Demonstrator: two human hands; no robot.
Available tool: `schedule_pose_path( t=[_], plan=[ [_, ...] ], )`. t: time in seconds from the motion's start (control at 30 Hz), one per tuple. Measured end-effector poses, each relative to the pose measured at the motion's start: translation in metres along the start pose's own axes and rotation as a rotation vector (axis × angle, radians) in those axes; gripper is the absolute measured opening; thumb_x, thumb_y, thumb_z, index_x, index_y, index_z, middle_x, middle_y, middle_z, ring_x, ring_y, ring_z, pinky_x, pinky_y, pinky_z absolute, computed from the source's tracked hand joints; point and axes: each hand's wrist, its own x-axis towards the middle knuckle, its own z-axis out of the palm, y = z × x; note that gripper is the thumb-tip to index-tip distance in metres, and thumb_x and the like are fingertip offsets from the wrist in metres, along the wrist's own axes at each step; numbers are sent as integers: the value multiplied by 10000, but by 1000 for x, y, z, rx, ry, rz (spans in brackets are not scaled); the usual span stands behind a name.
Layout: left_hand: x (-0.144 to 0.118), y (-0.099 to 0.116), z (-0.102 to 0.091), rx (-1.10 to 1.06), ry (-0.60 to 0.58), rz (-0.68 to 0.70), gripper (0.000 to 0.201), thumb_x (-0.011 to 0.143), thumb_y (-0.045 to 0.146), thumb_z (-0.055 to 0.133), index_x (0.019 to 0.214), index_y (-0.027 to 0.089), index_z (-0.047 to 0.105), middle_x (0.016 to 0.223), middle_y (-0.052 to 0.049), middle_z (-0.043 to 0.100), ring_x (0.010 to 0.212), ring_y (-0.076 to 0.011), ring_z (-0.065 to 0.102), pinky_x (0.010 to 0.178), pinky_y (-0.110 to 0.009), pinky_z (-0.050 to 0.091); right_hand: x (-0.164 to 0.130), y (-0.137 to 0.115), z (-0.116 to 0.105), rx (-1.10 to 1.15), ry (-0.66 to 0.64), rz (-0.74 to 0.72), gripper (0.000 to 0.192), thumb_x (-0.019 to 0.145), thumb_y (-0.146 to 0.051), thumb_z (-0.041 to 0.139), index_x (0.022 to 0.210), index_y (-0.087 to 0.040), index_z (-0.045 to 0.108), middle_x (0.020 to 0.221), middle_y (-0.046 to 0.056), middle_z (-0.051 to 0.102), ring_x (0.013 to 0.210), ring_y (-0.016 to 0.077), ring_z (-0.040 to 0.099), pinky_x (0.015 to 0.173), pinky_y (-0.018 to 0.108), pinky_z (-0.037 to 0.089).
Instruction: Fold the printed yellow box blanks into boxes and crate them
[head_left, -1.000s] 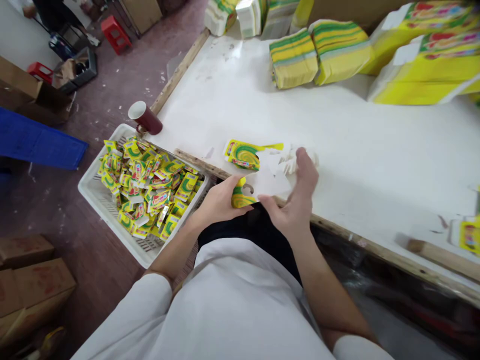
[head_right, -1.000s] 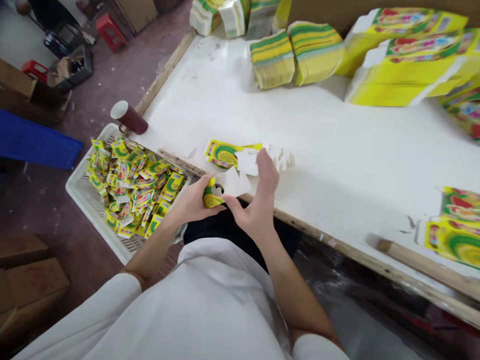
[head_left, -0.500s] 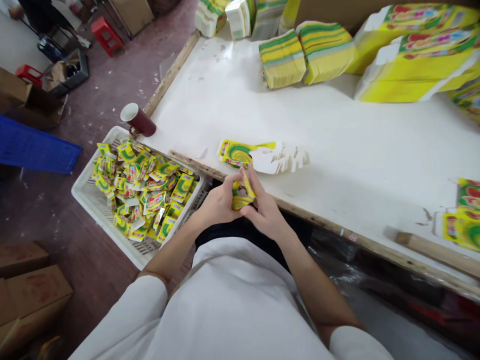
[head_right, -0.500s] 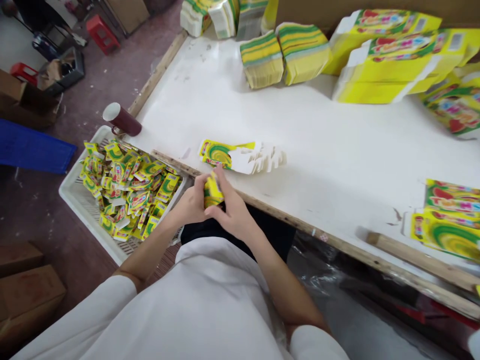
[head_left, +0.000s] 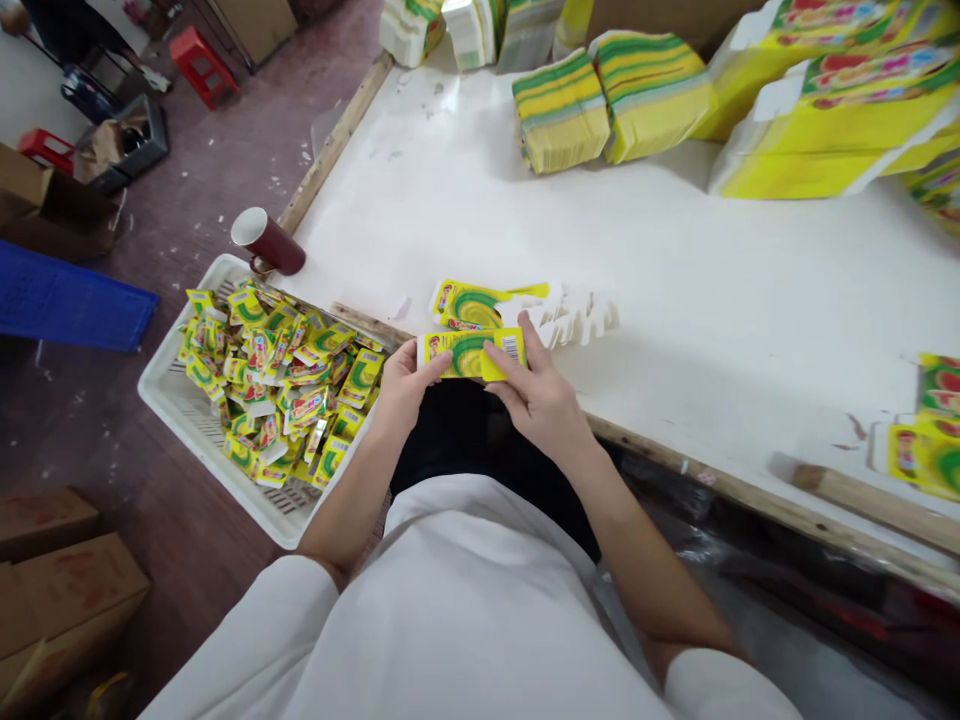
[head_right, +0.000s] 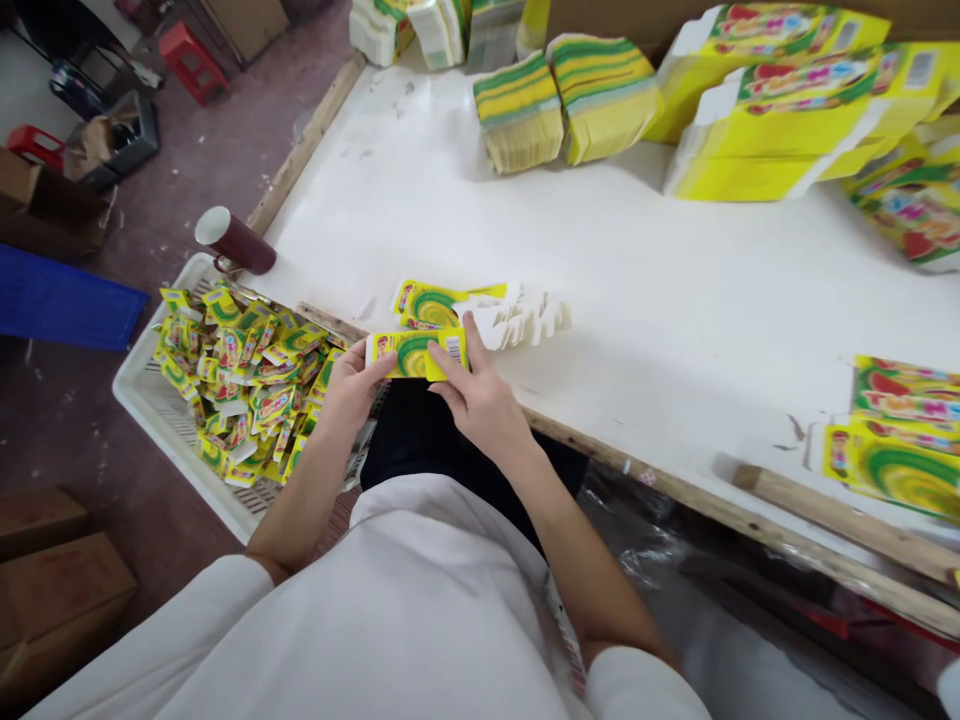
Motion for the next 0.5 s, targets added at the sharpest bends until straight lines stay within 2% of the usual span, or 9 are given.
schedule_pose_path(
  t=[0.17, 0.3, 0.4, 0.5],
  plan=[
    [0, 4, -3, 13, -62, -4, 480, 548, 396, 945, 899, 134, 748, 812, -31, 744, 718, -159, 689, 724, -269, 531, 1, 0, -13, -107, -76, -59, 298, 990, -228, 569, 1248, -192, 716, 1603, 159, 400, 1290, 302, 625, 944, 404, 621],
    [-2, 6, -3, -23, -52, 25, 471, 525, 370, 952, 880, 132, 756, 804, -42, 749, 725, -186, 707, 770, -316, 563, 2, -2, -19, -53, -132, -128, 269, 967, -177, 588, 1203, -177, 717, 1567, 165, 456, 1358, 302, 569, 1012, 425, 592],
    [-5, 8, 0, -6, -85, 15, 458, 525, 380, 949, 854, 134, 746, 800, -48, 746, 741, -205, 711, 754, -326, 566, 3, -6, -13, 12, -31, -85, 266, 921, -154, 647, 1174, -211, 706, 1521, 146, 513, 1361, 289, 565, 1060, 446, 561],
    [-6, 10, -1, 30, -101, 43, 423, 564, 384, 930, 849, 136, 739, 807, -49, 741, 744, -201, 701, 732, -312, 554, 6, -12, 1, 121, 90, 29, 417, 867, -165, 708, 1269, -226, 616, 1449, 153, 559, 1339, 286, 575, 996, 434, 594]
  ],
)
